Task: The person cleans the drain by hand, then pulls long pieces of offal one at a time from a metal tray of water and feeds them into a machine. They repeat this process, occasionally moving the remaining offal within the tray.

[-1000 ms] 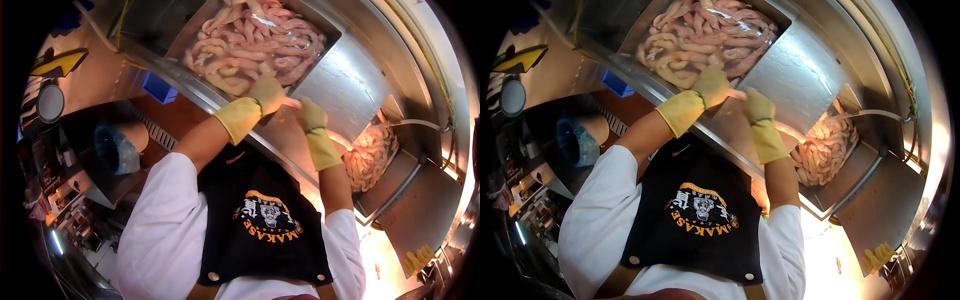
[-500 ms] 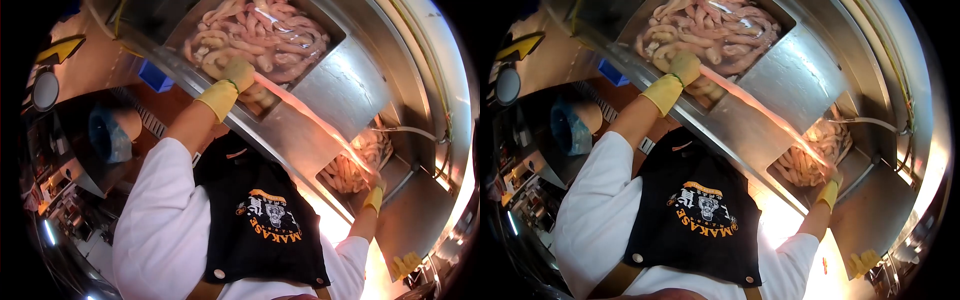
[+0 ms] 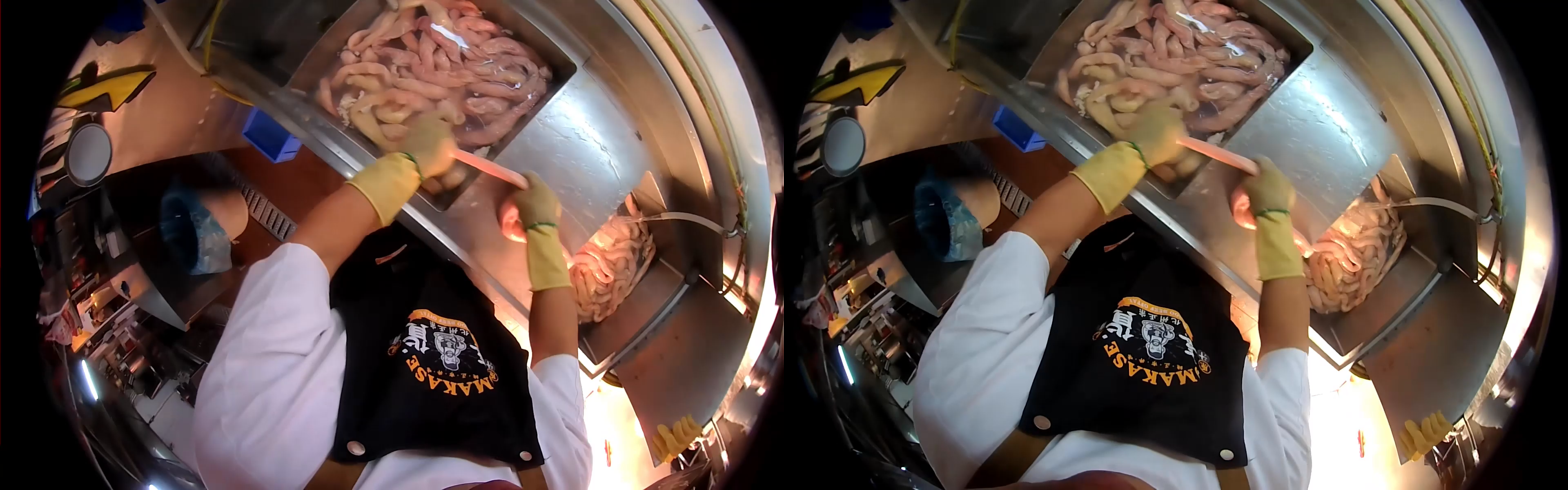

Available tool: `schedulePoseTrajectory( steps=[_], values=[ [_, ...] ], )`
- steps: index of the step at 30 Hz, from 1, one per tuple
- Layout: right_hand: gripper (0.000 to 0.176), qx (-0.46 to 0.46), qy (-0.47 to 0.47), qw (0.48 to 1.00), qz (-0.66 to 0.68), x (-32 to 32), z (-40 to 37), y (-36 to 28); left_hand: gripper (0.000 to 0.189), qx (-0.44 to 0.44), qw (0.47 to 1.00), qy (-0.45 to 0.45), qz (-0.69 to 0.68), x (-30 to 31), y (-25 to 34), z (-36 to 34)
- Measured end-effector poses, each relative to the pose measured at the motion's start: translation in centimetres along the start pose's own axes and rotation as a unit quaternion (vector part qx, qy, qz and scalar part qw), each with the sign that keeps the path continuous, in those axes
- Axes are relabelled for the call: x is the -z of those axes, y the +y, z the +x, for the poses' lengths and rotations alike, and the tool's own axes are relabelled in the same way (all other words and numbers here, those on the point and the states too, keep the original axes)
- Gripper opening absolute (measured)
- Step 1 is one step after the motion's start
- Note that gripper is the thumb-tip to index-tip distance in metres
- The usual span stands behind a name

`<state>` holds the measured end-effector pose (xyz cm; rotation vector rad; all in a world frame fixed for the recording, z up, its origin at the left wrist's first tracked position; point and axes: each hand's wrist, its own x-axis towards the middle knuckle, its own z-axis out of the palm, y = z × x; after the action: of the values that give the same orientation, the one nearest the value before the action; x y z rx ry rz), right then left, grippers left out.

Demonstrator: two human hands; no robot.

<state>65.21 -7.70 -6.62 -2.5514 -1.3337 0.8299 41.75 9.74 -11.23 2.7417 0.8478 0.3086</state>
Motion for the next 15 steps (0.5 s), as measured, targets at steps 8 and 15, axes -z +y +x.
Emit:
schedulePoseTrajectory(
  steps=[8, 15],
  values=[
    [0.028, -0.177, 0.036, 0.949, -0.257, 8.4, -9.9, 31.2, 0.018, -0.036, 0.988, -0.131, 0.075, -1.1, -0.3, 1.2],
    [0.020, -0.465, 0.131, 0.855, 0.186, 13.4, -13.4, 35.4, 0.027, 0.173, 0.979, -0.101, 0.038, 1.1, -0.5, 3.5]
  ],
)
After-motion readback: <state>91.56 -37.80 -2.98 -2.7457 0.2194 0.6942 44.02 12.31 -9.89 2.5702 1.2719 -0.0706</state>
